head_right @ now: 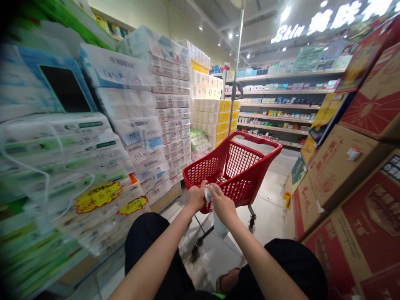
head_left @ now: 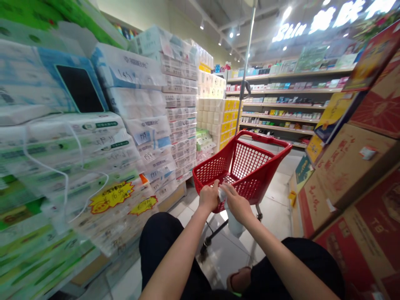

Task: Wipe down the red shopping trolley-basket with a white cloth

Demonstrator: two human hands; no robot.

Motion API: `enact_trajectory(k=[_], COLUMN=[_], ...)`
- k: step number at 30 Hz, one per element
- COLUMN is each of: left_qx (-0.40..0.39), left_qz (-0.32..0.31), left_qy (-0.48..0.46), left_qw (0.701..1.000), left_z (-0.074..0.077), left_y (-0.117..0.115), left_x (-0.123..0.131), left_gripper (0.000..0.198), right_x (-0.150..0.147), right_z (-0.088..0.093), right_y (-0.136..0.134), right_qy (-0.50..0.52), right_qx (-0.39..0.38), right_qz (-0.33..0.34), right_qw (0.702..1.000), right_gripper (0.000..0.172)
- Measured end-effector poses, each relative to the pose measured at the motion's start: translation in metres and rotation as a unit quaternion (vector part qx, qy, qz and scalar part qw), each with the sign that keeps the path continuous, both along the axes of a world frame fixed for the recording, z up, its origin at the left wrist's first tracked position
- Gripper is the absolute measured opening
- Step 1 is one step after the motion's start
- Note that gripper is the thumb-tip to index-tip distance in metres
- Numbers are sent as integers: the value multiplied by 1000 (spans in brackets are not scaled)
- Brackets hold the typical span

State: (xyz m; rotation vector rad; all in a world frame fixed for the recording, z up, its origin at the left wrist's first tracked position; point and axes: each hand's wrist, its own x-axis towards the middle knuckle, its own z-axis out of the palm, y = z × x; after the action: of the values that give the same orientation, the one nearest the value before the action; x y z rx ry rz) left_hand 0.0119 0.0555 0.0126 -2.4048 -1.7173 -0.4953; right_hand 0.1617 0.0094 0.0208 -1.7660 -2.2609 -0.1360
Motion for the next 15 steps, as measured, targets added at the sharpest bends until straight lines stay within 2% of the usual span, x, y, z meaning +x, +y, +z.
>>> enact_trajectory(k=[2,4,9,12,15], left_qx=[-1,-5,11,18,29], left_qz=[4,4,16,13,4], left_qy=[7,4,-3,-3,0], left_qw=[1000,1000,1000,1000,1000], left_z=[-1,-2,-6,-10,-13], left_y=[-1,-2,-3,-4,-4], left_x=[5,10,22,27,30], left_gripper=[61,63,74,73,69], right_x=[5,23,74,70,42], right_z=[4,11,31,30,21], right_y=[-1,4,28,30,17], right_qy=[-24,-47,-51,-40,-31], right_qx=[-3,-7,-6,-1,2], right_qz=[18,7,-97,-108,-74], right_qw=[1000,999,994,993,997], right_gripper=[64,64,62,58,53])
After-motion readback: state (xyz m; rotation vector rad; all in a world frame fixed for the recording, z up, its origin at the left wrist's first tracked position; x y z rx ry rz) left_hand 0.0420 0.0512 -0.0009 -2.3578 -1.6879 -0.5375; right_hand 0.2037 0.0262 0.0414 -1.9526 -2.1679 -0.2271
